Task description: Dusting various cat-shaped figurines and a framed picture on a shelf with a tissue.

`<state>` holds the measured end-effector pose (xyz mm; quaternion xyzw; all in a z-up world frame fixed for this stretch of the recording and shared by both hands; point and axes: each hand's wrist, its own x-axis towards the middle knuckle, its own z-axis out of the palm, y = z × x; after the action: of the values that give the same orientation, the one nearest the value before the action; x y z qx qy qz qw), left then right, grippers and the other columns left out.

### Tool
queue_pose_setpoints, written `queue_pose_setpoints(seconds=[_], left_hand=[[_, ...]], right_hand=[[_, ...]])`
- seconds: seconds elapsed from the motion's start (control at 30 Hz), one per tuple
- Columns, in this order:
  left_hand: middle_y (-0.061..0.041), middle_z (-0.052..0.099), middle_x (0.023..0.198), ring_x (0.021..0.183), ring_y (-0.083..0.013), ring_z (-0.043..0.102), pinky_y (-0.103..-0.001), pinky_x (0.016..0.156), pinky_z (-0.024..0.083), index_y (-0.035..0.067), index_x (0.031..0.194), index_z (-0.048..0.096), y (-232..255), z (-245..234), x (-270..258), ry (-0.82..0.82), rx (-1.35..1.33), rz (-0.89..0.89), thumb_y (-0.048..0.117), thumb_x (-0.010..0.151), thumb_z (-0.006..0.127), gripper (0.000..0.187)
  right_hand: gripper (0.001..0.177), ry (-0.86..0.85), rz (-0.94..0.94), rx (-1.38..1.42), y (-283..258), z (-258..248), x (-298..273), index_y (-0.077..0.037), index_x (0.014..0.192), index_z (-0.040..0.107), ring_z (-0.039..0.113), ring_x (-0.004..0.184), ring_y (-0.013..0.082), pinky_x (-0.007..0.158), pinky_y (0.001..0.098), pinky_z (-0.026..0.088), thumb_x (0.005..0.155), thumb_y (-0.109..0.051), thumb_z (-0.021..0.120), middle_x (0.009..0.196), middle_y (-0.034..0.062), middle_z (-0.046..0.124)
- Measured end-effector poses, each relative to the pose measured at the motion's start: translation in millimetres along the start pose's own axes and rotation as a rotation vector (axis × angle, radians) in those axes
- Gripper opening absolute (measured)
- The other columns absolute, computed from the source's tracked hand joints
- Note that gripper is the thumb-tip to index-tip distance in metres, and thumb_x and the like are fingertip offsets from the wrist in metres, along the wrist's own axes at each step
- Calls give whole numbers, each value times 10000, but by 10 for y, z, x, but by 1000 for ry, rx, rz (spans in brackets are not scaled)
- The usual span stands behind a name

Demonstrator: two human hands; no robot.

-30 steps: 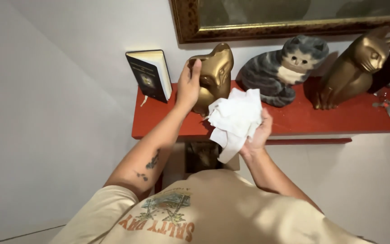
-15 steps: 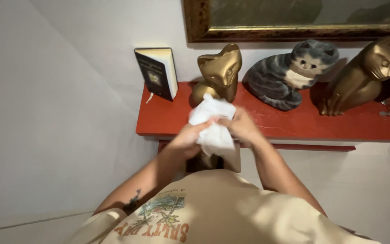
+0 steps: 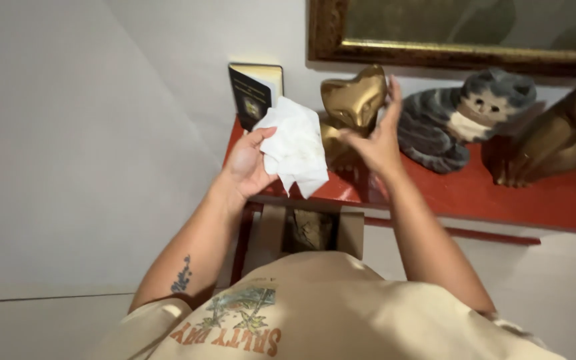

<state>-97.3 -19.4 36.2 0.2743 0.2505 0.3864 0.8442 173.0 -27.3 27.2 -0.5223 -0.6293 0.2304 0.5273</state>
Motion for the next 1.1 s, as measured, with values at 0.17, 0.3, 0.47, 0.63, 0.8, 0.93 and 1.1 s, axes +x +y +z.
queue_pose_setpoints(seconds=[0.17, 0.3, 0.47, 0.63, 0.8, 0.93, 1.1], left_hand=[[-172, 630, 1373, 1246, -327, 635, -488, 1059, 529, -18, 1465, 456, -68, 106, 2, -95, -112, 12, 406, 1058, 421, 589], [-181, 625, 1372, 1228, -314, 637, -458, 1032, 526, -18, 1508, 461, -209, 41, 41, -196, -111, 27, 424, 1130, 431, 582], [-168, 648, 1337, 1206, -296, 645, -455, 1025, 544, -5, 1447, 484, -149, 187, 84, -55, -126, 53, 451, 1082, 424, 587], [-182, 666, 1317, 1193, -307, 676, -470, 1007, 578, 42, 1387, 497, -56, 155, 94, 344, -182, 186, 383, 1028, 398, 504], [-209, 669, 1220, 1045, -318, 718, -498, 886, 609, 209, 1418, 303, 70, 100, 64, 411, 230, 299, -5, 975, 473, 521], [-164, 699, 1109, 941, -246, 724, -390, 804, 617, -12, 1304, 539, 48, 83, 104, 284, 362, 289, 83, 1021, 500, 301], [-133, 742, 1094, 961, -210, 758, -351, 852, 640, -7, 1244, 613, 176, 436, -19, 370, 111, 437, 190, 1076, 487, 288]], right_hand=[[684, 295, -363, -38, 9, 169, -277, -111, 1312, 484, 530, 1319, 256, 1142, 419, 404, 859, -366, 927, 1343, 136, 552], [456, -77, -570, -164, -678, 320, -357, -84, 1058, 778, 649, 1048, 202, 929, 451, 462, 721, -341, 946, 1057, 82, 764], [203, -135, -264, 42, -557, 368, -317, -121, 1028, 811, 693, 911, 147, 826, 326, 550, 850, -198, 872, 981, 31, 778], [155, -33, 310, 205, -356, 185, -230, -115, 1010, 796, 762, 833, 151, 780, 287, 658, 860, -132, 829, 948, 41, 797], [187, -265, 401, 1059, -276, 52, -191, 13, 1213, 621, 720, 967, 187, 858, 311, 632, 1036, -9, 678, 1078, 130, 740], [245, -274, 563, 1216, -521, 41, -219, 7, 1244, 656, 734, 1021, 191, 888, 297, 622, 1016, -52, 589, 1128, 130, 753], [193, -424, 607, 1084, -464, 54, -244, -67, 1187, 659, 741, 937, 206, 792, 339, 632, 1026, -105, 560, 1075, 105, 731]])
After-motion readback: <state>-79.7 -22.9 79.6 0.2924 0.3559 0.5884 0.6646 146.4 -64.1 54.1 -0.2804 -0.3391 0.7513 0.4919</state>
